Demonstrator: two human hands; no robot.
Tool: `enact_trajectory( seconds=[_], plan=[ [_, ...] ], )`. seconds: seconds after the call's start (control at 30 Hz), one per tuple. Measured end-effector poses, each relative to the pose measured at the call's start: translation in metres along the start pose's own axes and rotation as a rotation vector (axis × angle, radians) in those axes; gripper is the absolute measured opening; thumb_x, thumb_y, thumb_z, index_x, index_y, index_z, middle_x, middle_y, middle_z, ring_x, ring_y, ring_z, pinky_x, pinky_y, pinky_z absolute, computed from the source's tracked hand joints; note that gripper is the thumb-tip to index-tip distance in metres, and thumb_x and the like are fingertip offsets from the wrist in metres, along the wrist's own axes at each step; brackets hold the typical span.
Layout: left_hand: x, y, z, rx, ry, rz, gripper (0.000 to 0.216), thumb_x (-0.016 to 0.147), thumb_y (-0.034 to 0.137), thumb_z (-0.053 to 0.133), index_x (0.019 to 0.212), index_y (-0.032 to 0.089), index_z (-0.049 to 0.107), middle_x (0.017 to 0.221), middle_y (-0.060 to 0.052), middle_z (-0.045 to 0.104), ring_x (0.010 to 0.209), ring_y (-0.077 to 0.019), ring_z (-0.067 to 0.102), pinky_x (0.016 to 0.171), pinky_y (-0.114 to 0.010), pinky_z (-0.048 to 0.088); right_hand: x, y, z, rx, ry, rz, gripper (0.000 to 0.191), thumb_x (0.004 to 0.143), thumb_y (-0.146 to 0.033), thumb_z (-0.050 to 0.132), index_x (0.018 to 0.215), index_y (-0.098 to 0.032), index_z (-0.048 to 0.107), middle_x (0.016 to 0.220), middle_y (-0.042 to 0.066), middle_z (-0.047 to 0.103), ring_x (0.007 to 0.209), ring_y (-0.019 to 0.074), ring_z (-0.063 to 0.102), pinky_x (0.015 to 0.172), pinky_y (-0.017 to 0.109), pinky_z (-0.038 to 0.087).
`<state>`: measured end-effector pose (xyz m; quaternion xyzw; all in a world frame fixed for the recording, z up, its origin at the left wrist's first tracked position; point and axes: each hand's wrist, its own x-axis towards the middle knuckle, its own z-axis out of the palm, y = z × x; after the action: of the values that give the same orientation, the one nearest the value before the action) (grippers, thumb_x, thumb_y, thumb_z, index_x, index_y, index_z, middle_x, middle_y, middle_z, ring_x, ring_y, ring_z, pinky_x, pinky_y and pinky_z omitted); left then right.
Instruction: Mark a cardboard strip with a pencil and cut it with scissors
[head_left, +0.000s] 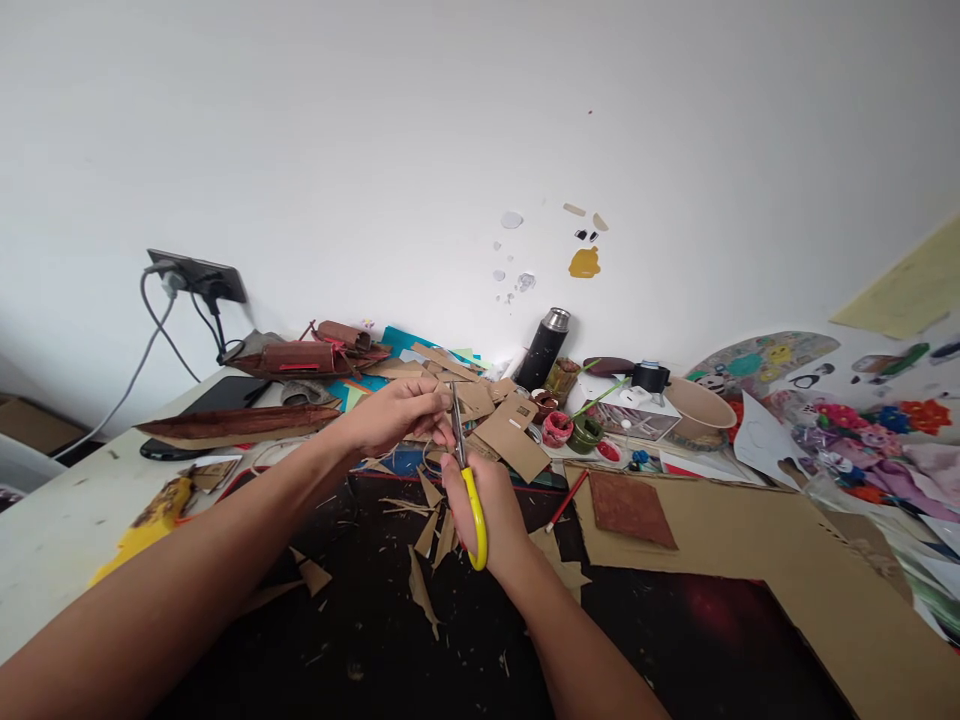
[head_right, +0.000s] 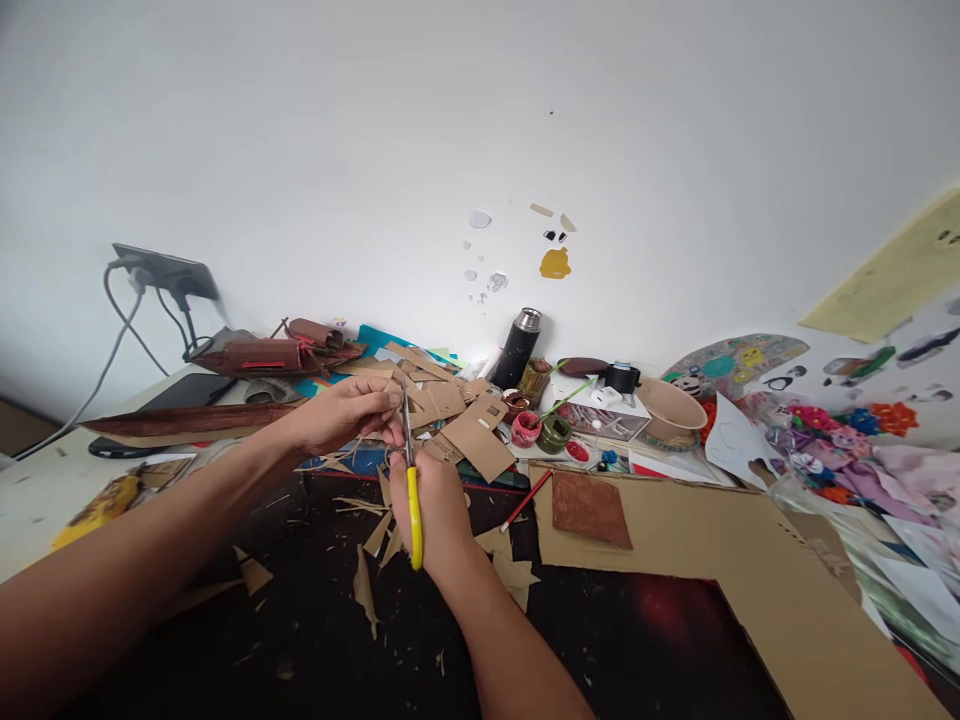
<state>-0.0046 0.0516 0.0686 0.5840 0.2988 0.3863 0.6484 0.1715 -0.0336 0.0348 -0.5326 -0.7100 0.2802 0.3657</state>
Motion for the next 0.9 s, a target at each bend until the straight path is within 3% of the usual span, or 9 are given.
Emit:
enact_trajectory(
  seconds=[0.13, 0.3, 0.57, 0.9],
  plan=[
    [0.001, -0.001, -0.001, -0.029, 0.014, -0.021, 0.038, 0.083, 0.039, 0.082, 0.063, 0.019, 0.057, 0.049, 0.003, 0.056, 0.063, -0.0198, 0.075, 0.061, -0.025, 0.055, -0.002, 0.004, 0.007, 0.087, 0.000, 0.048, 0.034, 0.106, -0.042, 0.051, 0.080, -0.022, 0.061, 0.062, 0.000, 0.061, 0.057, 0.0172, 0.058, 0.056, 0.026, 0.040],
    [0.000, 0.002, 0.006, -0.005, 0.003, 0.037, 0.039, 0.089, 0.050, 0.079, 0.073, 0.017, 0.066, 0.060, -0.002, 0.067, 0.064, -0.0182, 0.072, 0.066, -0.028, 0.055, -0.002, 0.009, 0.008, 0.200, -0.035, 0.166, 0.038, 0.108, -0.052, 0.047, 0.083, -0.024, 0.056, 0.050, -0.005, 0.051, 0.039, 0.0154, 0.052, 0.045, 0.025, 0.039],
    [-0.006, 0.009, 0.016, 0.153, 0.052, 0.104, 0.044, 0.094, 0.059, 0.072, 0.079, 0.018, 0.068, 0.075, -0.004, 0.073, 0.071, -0.0173, 0.069, 0.073, -0.031, 0.056, 0.000, 0.008, 0.005, 0.356, -0.073, 0.182, 0.038, 0.104, -0.060, 0.055, 0.088, -0.025, 0.055, 0.049, -0.007, 0.051, 0.035, 0.0166, 0.054, 0.036, 0.024, 0.039],
    [-0.008, 0.015, 0.017, 0.319, 0.153, 0.177, 0.047, 0.099, 0.055, 0.066, 0.070, 0.018, 0.063, 0.064, -0.001, 0.065, 0.060, -0.0135, 0.057, 0.062, -0.026, 0.045, 0.000, 0.011, 0.005, 0.469, -0.134, 0.125, 0.051, 0.097, -0.071, 0.064, 0.105, -0.021, 0.063, 0.064, 0.001, 0.072, 0.057, 0.0206, 0.074, 0.060, 0.028, 0.060]
  ],
)
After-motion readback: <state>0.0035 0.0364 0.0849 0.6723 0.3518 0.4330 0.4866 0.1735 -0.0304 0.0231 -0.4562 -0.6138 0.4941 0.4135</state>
